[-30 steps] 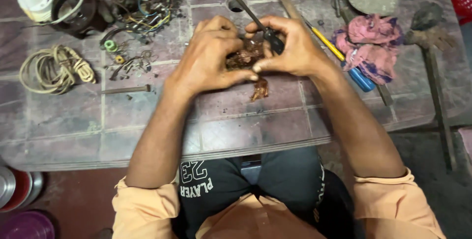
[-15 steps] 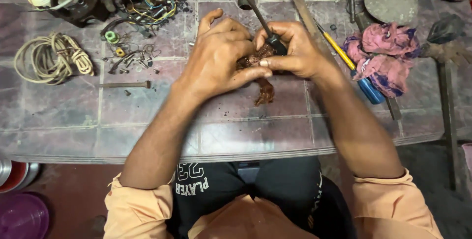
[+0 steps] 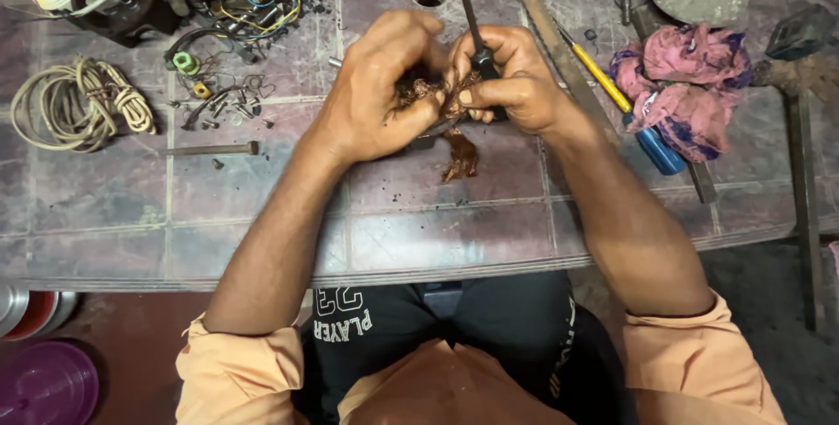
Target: The person is disassembling an electric motor component, removing copper wiring and cleaning parts.
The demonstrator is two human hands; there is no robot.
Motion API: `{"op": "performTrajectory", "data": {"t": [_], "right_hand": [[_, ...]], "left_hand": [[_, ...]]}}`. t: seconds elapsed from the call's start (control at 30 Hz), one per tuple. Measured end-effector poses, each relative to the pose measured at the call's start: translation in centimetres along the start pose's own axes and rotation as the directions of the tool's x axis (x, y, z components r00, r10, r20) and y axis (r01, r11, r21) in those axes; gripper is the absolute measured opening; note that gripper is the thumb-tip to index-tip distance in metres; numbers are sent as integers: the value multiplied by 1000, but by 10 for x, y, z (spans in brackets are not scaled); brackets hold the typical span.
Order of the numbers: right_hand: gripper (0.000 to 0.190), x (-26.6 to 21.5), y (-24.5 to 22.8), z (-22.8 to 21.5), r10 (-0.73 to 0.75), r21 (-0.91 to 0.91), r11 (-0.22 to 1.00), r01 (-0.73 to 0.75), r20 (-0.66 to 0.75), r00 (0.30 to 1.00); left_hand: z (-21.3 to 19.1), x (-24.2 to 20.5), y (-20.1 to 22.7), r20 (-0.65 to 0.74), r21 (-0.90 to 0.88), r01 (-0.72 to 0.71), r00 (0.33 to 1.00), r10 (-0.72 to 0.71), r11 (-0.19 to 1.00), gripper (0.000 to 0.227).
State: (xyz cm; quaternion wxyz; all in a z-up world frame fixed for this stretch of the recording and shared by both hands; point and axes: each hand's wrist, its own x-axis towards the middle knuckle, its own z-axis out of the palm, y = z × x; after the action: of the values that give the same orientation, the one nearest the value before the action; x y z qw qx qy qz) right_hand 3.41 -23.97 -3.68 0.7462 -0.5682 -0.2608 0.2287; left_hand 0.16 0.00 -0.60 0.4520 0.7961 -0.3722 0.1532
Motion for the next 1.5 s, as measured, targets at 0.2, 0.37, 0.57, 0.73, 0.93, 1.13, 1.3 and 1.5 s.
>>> {"op": "performTrajectory", "data": {"t": [0.2,0.37,0.57,0.73,0.93,1.13,1.3,1.5], "right_hand": [[19,-1,0,2,-11,-61,998,11,-9,1000],[20,-1,0,2,-3,-45,999,3,-12,1000],[26,-11,-2,0,-173,-333,926,176,40,984],[67,-17,-22,33,-170,-512,850,121,-50,984],[68,-16,2,33,-345,-734,630,253,27,938],[44,-13,11,31,-236,-606,792,77,-186,954],[25,-6,16,27,-161,-296,952,84,-248,955],[31,-11,4,16,-68,-197,980,24,-221,973]], "left_hand": [[21,-6,-22,-175,-220,-100,983,62,970,65],[10,-7,-17,-134,-252,79,984,-116,965,58],[24,-13,-29,-202,-202,31,977,-73,979,51],[32,-14,-24,-342,51,-9,939,26,999,57],[33,-16,-28,-235,-172,94,963,-134,981,68],[28,-13,-27,-172,-251,63,979,-109,966,70],[25,-12,-26,-130,-305,26,989,-69,952,70],[24,-12,-30,-155,-284,0,987,-46,959,69]]}}
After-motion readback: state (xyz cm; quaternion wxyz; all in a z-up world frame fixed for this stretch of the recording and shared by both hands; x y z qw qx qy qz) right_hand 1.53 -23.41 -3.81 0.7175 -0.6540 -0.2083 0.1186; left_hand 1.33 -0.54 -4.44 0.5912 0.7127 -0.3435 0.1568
